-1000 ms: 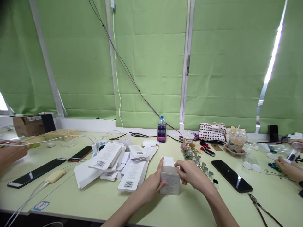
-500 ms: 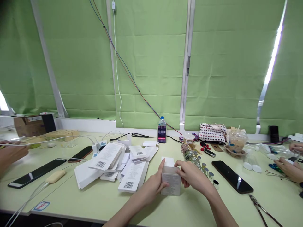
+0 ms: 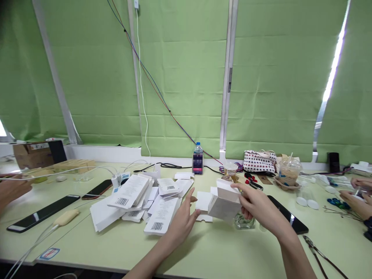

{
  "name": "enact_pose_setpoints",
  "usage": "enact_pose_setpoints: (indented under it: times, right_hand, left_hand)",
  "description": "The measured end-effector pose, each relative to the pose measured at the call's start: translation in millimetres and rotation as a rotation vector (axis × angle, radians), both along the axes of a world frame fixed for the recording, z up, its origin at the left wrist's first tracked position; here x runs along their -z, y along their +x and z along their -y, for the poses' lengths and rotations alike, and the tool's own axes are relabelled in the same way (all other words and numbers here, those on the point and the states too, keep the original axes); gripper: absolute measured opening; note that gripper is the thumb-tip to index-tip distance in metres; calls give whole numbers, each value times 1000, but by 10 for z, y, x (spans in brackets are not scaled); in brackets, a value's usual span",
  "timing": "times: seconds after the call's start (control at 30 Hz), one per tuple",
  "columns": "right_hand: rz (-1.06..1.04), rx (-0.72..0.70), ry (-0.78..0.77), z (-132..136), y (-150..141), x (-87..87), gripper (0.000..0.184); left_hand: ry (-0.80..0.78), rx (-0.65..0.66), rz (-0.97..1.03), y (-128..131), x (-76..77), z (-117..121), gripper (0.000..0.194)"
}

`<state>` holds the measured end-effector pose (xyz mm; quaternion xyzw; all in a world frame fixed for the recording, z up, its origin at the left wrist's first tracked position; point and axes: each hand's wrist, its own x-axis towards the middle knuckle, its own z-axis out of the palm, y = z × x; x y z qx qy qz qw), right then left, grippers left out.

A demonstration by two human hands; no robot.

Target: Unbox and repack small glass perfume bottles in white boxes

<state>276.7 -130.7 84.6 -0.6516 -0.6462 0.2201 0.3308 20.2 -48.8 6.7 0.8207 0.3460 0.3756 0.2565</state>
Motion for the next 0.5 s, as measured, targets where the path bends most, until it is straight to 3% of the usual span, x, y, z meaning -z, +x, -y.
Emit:
enact_pose_setpoints:
  times: [0.13, 0.3, 0.5]
  right_hand:
    - [-42, 18, 30, 18, 25, -38, 51]
    - [-46, -77, -69, -15, -106, -6, 48]
    - [-30, -179, -136, 6, -154, -2, 45]
  left_hand:
    - [65, -40, -99, 6, 37, -28, 47]
    - [154, -59, -193, 19, 20, -8, 34]
    - [314, 49, -395, 33, 102, -31, 33]
